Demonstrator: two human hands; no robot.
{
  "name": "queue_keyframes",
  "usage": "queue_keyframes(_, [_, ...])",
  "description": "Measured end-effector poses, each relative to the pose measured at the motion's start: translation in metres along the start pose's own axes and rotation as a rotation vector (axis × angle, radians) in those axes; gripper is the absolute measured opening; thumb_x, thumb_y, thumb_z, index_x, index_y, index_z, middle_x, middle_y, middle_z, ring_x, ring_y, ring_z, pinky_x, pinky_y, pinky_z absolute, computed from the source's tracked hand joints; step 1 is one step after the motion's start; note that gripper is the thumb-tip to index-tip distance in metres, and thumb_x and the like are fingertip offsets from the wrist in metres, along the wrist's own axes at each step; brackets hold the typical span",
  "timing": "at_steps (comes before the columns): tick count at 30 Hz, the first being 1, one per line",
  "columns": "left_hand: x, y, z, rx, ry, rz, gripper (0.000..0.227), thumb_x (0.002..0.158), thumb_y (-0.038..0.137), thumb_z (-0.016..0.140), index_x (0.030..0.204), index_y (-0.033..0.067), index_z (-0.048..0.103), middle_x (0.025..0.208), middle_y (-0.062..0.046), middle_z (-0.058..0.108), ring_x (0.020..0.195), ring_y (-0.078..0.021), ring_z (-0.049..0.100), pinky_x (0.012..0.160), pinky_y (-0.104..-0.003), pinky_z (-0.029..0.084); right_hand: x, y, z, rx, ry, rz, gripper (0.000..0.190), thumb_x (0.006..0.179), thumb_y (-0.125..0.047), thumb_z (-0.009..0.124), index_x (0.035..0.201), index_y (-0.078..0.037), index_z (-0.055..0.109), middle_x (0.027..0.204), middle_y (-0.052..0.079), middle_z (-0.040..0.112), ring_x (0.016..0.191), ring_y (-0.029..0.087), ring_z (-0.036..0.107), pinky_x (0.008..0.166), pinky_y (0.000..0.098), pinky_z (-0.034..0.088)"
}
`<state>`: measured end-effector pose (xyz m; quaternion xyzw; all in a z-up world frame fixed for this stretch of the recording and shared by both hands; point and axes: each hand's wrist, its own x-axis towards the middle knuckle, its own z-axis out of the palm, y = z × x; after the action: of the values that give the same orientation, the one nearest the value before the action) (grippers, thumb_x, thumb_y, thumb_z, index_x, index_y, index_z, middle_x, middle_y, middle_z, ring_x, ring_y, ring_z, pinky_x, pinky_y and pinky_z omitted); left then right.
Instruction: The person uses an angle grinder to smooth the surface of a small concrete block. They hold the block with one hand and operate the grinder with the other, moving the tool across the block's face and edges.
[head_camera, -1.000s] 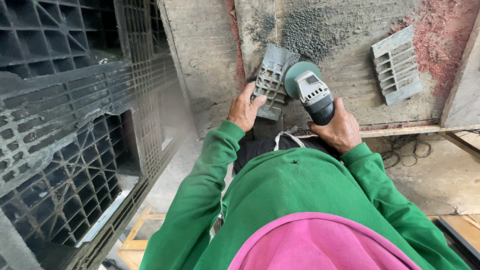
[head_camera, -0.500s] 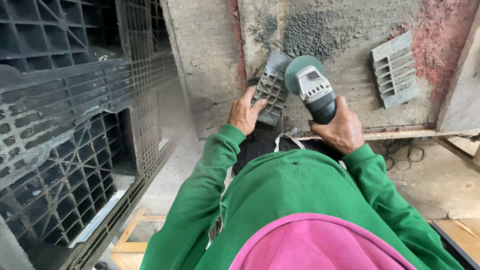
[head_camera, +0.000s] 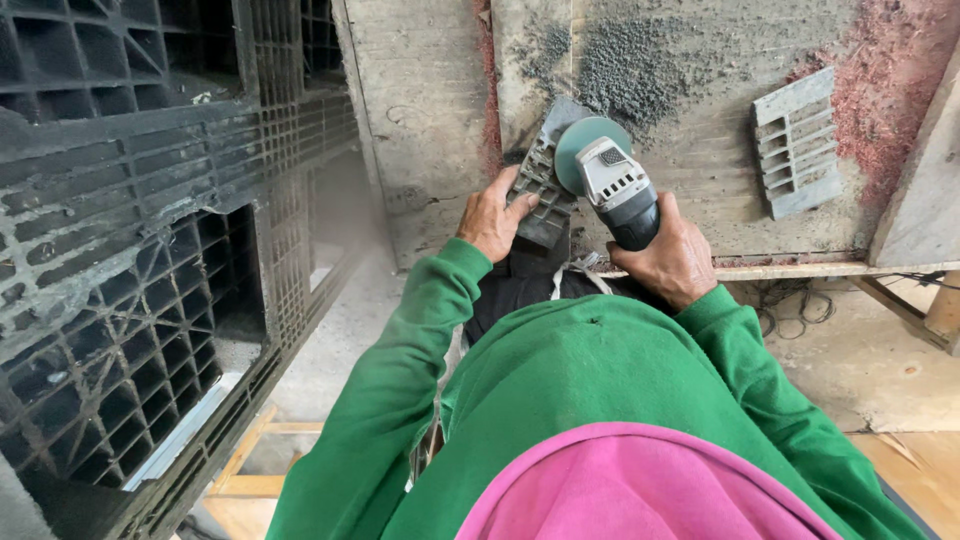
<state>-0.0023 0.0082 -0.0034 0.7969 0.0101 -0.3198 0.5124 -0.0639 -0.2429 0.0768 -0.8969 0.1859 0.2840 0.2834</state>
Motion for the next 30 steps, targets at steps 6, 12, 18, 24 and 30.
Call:
queue_keyframes(6, [0.0020,0.0037,-0.0033,0.017,-0.003,0.032,0.046,0.095,0.027,0.070,0.135,0.0073,0.057,0.107,-0.025,0.074,0.103,-0.0434,0.070,0.087,-0.046,0.054,0.0016,0.0051,0.0025,0.011,0.014,-0.023,0.074,0.071,-0.036,0.084,0.125,-0.001,0.047,0.093,0.029,0.069,0.087,0.049,0.069,0.076,0.0550,0.053])
queue_keyframes(12, [0.0010,0.0056,-0.0024,-0.024,-0.073,-0.110,0.048,0.095,0.029,0.066,0.138,0.0110,0.056,0.107,-0.020,0.076,0.098,-0.0368,0.075,0.086,-0.043,0.055,0.0026,0.0038,-0.0011,0.036,0.004,0.002,0.069,0.072,-0.034,0.082,0.120,0.001,0.047,0.093,0.029,0.069,0.082,0.046,0.071,0.074,0.0533,0.055])
queue_keyframes(18, [0.0027,0.0036,-0.0025,0.046,-0.023,-0.030,0.052,0.096,0.028,0.070,0.141,0.0064,0.053,0.109,-0.025,0.074,0.101,-0.0395,0.073,0.087,-0.045,0.055,0.0063,0.0012,-0.0046,-0.008,0.001,0.006,0.068,0.073,-0.035,0.084,0.118,0.001,0.046,0.090,0.029,0.069,0.082,0.047,0.070,0.074,0.0540,0.054])
queue_keyframes(24, [0.0021,0.0024,-0.0032,-0.007,-0.045,-0.023,0.051,0.096,0.027,0.068,0.140,0.0051,0.053,0.108,-0.024,0.075,0.100,-0.0379,0.074,0.086,-0.044,0.055,0.0047,0.0021,-0.0038,-0.025,0.014,-0.009,0.070,0.072,-0.036,0.085,0.118,0.000,0.047,0.090,0.029,0.069,0.084,0.048,0.069,0.076,0.0551,0.053])
queue_keyframes(30, [0.0012,0.0039,-0.0052,-0.006,-0.048,-0.021,0.051,0.097,0.027,0.068,0.140,0.0056,0.053,0.108,-0.024,0.075,0.100,-0.0379,0.074,0.086,-0.044,0.055,0.0055,0.0017,-0.0035,-0.026,0.007,0.006,0.071,0.073,-0.037,0.085,0.119,0.000,0.047,0.090,0.029,0.069,0.084,0.049,0.069,0.076,0.0554,0.053])
